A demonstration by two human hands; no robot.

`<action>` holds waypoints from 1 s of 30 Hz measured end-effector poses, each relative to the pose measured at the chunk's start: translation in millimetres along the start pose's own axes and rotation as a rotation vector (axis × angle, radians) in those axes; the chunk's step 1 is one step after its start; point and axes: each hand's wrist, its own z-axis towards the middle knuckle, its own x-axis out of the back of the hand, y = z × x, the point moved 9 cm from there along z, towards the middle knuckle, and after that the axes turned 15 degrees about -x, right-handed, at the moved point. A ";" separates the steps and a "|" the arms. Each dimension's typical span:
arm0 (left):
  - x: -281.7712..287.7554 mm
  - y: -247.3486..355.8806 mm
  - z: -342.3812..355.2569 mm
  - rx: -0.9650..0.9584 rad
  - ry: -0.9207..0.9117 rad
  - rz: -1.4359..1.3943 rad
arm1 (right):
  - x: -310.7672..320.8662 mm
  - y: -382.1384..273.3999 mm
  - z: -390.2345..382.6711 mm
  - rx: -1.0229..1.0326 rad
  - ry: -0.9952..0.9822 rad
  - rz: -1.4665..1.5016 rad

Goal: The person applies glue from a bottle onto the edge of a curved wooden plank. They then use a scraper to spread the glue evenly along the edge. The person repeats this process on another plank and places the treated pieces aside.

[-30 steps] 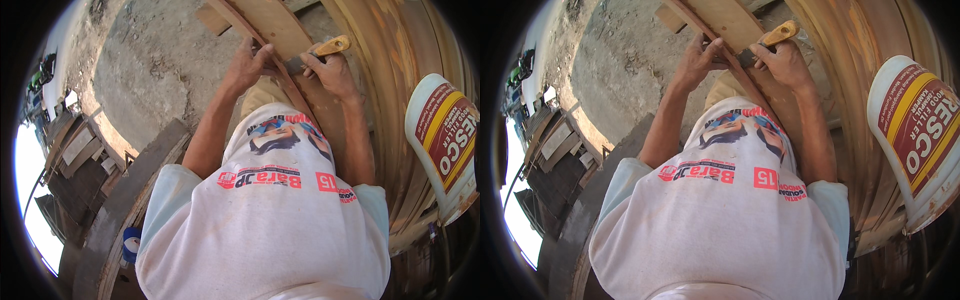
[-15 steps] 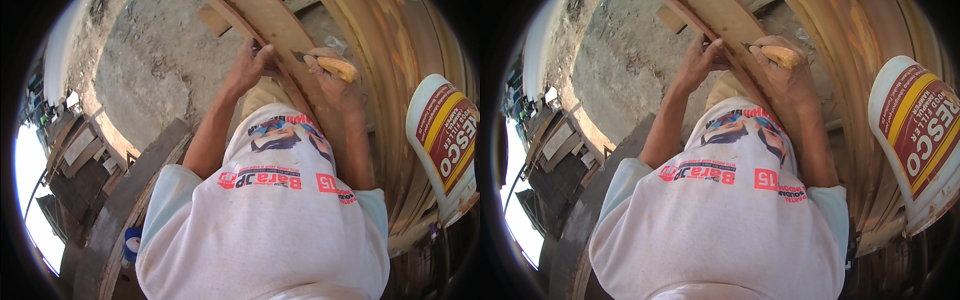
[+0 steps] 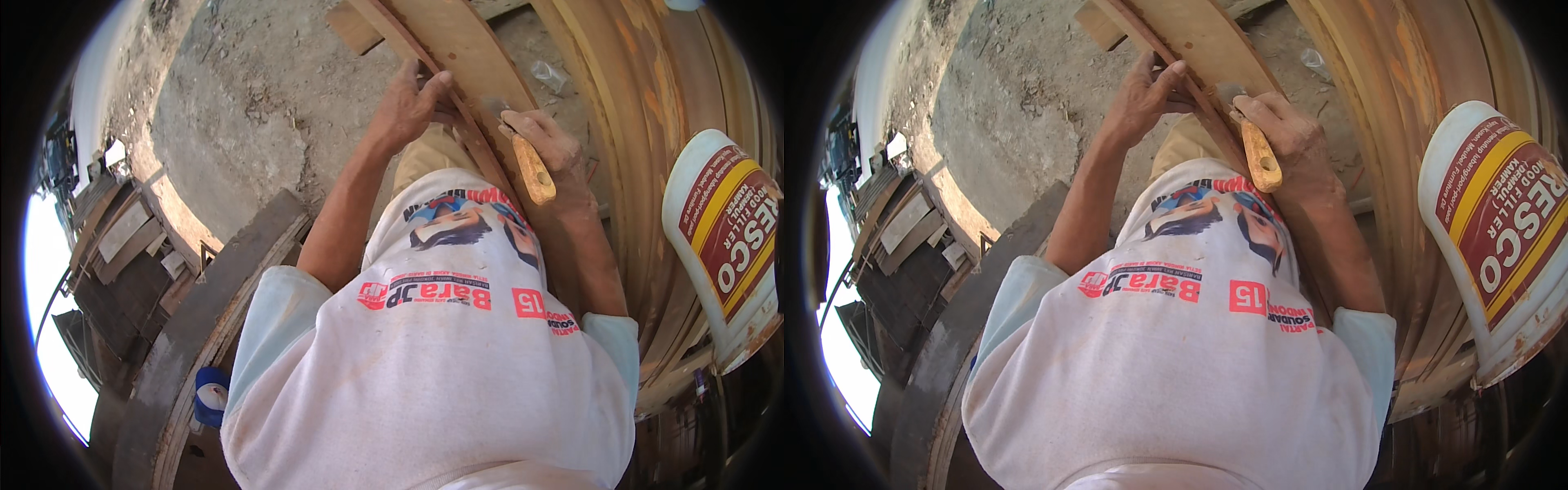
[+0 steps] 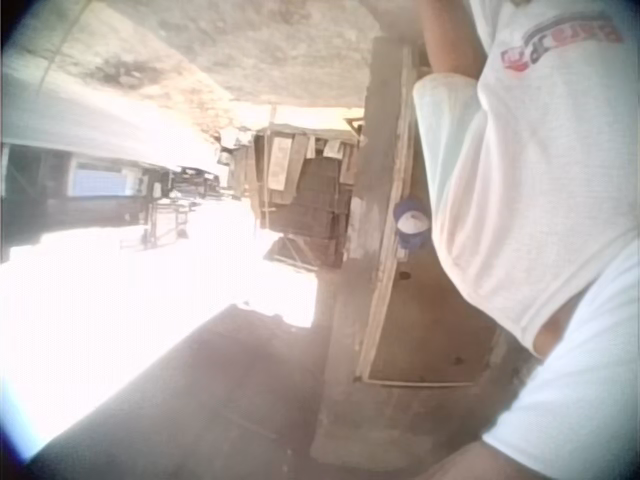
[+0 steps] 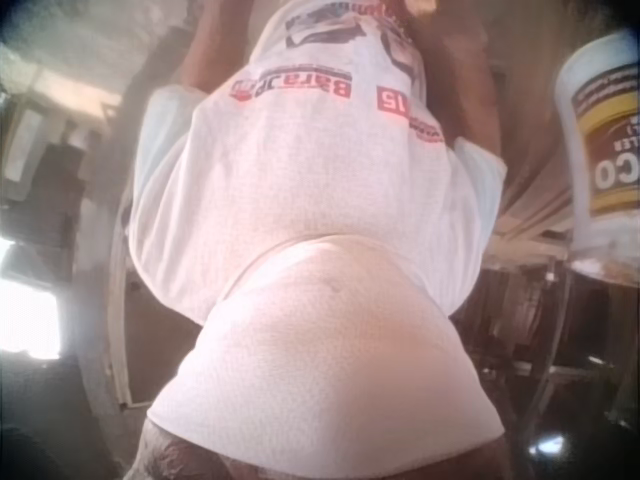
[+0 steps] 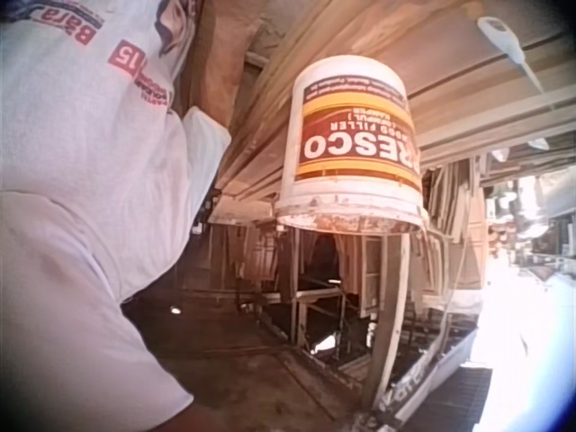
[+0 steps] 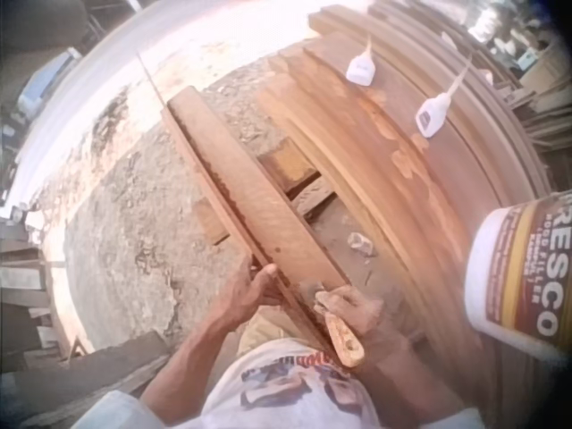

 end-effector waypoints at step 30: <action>3.7 -6.1 2.2 -0.035 -0.034 0.045 | 0.6 38.7 -54.4 -0.310 -0.045 -0.057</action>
